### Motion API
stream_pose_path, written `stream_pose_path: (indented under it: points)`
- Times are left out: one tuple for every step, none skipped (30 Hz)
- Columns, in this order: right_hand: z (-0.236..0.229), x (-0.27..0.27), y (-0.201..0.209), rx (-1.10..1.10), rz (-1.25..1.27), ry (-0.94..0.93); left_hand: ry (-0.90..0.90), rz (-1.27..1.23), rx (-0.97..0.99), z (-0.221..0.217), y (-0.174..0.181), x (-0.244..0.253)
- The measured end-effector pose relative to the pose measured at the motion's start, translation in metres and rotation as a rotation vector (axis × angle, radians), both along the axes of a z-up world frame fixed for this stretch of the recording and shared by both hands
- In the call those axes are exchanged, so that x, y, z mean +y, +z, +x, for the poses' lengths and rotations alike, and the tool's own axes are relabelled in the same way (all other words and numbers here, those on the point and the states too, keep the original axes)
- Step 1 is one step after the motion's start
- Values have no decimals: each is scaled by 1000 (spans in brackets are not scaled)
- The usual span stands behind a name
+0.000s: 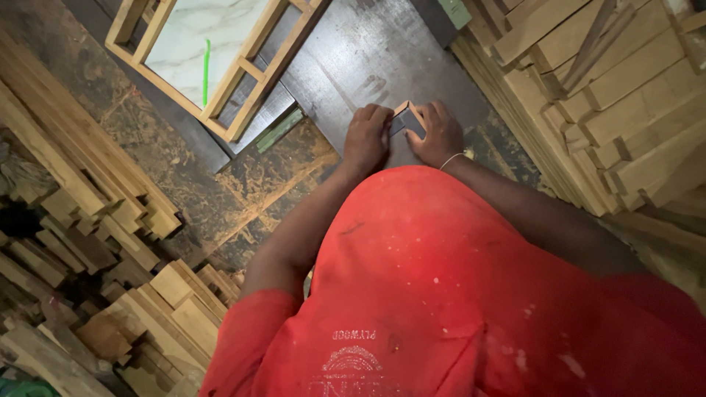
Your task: The person sands the edges of thin wooden strips using a handheld power sander and then aligns and glues them onto a wooden frame on a workbench.
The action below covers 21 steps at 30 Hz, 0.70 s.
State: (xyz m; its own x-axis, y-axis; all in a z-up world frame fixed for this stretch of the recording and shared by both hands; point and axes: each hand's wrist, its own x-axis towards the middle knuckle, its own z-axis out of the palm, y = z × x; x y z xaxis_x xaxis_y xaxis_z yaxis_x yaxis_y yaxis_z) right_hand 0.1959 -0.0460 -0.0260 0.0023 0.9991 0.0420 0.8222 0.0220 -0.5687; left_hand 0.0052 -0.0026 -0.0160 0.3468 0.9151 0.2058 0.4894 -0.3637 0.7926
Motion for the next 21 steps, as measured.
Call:
stream_pose_path:
  points:
    - [0,1,0,4,-2,2,0,-9,-2,0,0,0]
    - [0,1,0,9,-5,4,1,-19,-5,-1,1,1]
    - [0,1,0,4,-10,-1,1,-30,-7,-1,1,0]
    - [0,0,0,0,-16,-5,0,-38,-7,-1,2,0]
    - [0,0,0,-5,-21,-8,2,-45,-7,-2,2,1]
    - [0,-1,0,4,-26,-9,3,-52,-7,-2,2,2]
    - [0,0,-1,12,-32,-8,-2,-55,-11,-3,1,4]
    - [0,0,-2,21,-38,-7,-6,-58,-15,-3,0,5]
    - [0,0,-3,5,-32,-1,-12,-63,-19,-3,-1,6]
    - [0,0,-4,-12,-26,5,-17,-70,-11,-4,-2,7]
    - [0,-1,-5,-28,-21,10,-22,-77,-5,-4,-4,8]
    - [0,-1,-7,-32,-34,3,-28,-85,2,-5,-5,9]
    - [1,-1,-8,-37,-46,-4,-32,-85,-4,-5,-5,9]
    - [1,-2,-9,-42,-57,-11,-35,-84,-11,-5,-5,9]
    - [2,-1,-10,-47,-58,-10,-40,-82,-18,-5,-5,10]
    - [3,0,-11,-51,-58,-9,-46,-89,-12,-6,-5,11]
    - [3,0,-12,-54,-60,-8,-53,-97,-5,-6,-4,11]
    - [3,1,-12,-49,-54,3,-59,-105,3,-7,-3,12]
    - [3,1,-13,-43,-50,12,-58,-112,8,-8,-3,13]
    - [3,1,-13,-38,-45,22,-56,-119,14,-8,-3,13]
    - [4,0,-13,-32,-70,7,-51,-128,21,-7,-3,13]
